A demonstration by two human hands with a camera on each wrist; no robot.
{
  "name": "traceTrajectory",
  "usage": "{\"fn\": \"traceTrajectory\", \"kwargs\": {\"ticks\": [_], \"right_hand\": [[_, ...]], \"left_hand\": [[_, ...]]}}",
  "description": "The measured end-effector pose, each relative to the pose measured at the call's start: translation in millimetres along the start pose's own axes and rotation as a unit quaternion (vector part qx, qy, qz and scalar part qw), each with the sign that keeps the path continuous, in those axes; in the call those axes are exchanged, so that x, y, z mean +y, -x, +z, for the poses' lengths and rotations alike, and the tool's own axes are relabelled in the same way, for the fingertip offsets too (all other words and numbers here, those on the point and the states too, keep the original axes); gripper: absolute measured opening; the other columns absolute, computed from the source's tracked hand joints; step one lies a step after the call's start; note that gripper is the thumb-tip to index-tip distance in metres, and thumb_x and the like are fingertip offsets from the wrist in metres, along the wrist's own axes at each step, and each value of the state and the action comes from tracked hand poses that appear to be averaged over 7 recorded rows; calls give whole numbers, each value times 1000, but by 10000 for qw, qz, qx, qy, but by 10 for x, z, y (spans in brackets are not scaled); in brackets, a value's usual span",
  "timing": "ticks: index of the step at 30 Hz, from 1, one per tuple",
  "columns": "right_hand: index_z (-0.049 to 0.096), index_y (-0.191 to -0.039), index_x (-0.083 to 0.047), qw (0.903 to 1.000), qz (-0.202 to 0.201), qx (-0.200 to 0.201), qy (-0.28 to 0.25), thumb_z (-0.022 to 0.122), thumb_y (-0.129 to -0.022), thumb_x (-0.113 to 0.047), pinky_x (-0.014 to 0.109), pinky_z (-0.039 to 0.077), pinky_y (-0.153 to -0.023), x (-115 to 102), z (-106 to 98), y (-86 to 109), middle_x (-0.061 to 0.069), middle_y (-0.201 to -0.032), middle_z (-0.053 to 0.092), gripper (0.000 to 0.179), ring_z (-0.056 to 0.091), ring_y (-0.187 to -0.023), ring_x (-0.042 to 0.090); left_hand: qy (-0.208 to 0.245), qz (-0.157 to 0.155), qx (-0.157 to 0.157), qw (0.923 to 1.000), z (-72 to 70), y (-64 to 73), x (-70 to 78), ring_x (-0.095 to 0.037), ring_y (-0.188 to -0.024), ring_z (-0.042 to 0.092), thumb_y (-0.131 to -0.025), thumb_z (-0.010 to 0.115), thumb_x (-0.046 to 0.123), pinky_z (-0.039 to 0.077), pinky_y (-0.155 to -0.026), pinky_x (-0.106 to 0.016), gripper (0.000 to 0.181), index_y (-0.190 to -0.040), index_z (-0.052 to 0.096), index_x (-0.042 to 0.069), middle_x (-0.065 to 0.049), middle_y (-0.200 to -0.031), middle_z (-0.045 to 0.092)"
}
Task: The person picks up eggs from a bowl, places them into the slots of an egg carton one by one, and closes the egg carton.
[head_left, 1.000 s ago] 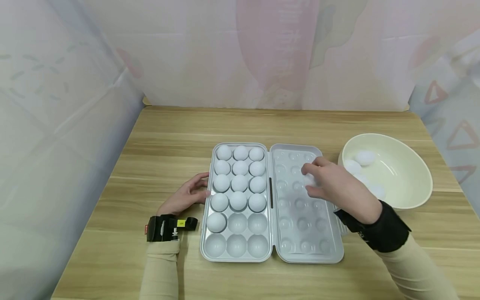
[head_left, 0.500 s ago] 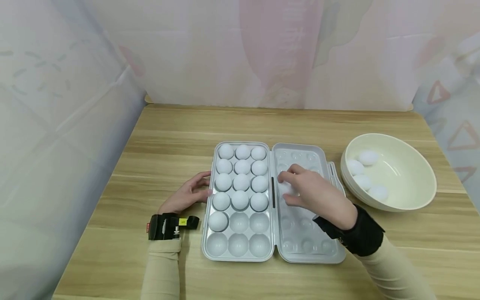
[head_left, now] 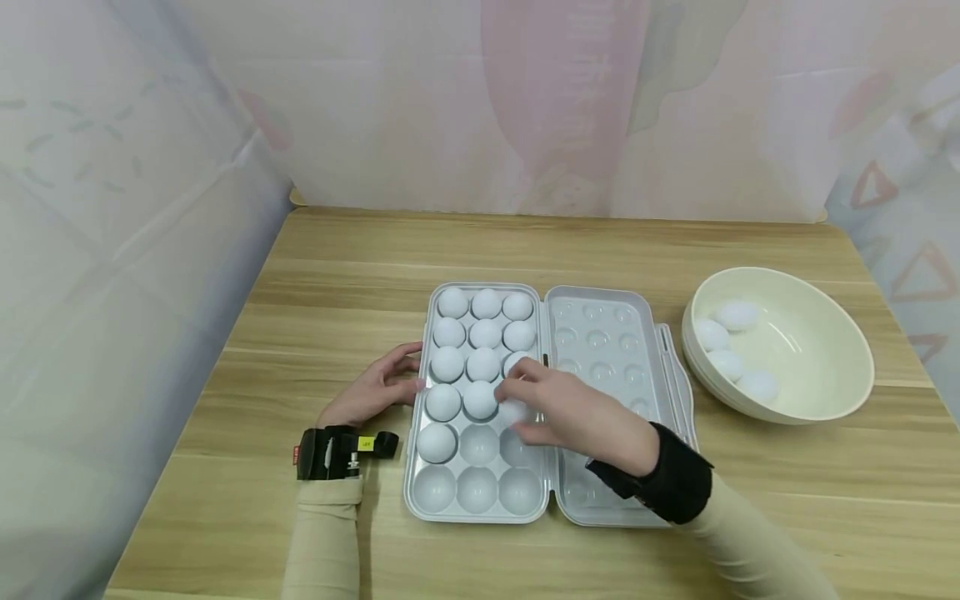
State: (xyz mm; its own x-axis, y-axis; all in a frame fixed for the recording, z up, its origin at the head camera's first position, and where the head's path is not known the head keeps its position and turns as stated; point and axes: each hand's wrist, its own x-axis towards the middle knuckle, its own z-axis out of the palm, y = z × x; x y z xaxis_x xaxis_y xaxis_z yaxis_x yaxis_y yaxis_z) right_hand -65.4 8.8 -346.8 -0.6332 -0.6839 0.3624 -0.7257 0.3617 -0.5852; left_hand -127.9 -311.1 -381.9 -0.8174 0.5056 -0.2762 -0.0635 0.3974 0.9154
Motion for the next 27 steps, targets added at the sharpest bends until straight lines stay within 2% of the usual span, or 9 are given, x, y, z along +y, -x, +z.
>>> {"fn": "traceTrajectory", "kwargs": {"ticks": [5,9,16,27], "right_hand": [[60,-102,-11,9986,-407,-328,-14,65,-78,-11,20,50,-63,-48,140,-101,5,-101,52,24,54,-72,12],[61,-104,-10,9965,-587,-593,54,67,-80,-15,20,50,-65,-77,229,-166,5,-100,53,25,56,-75,12],[61,-105,-11,9927,-652,-982,238,67,-81,-16,18,50,-69,-100,348,-235,4,-102,53,25,55,-82,12],[61,-105,-10,9862,-694,-1417,498,66,-82,-14,18,48,-69,-112,404,-308,4,-101,54,24,52,-80,12]], "left_hand": [[-18,-60,42,10000,0,4,2,-32,-102,57,-91,57,16,50,-86,-41,57,-141,30,16,-26,-126,46],[-56,-96,73,9999,4,6,13,-32,-103,56,-90,58,18,49,-86,-42,57,-141,31,17,-25,-126,46],[-46,-58,75,9999,10,4,21,-32,-104,55,-91,57,17,50,-85,-41,56,-141,31,17,-25,-125,47],[-20,-51,70,10000,13,11,23,-31,-103,56,-91,57,16,51,-84,-40,57,-141,30,14,-26,-126,46]]}}
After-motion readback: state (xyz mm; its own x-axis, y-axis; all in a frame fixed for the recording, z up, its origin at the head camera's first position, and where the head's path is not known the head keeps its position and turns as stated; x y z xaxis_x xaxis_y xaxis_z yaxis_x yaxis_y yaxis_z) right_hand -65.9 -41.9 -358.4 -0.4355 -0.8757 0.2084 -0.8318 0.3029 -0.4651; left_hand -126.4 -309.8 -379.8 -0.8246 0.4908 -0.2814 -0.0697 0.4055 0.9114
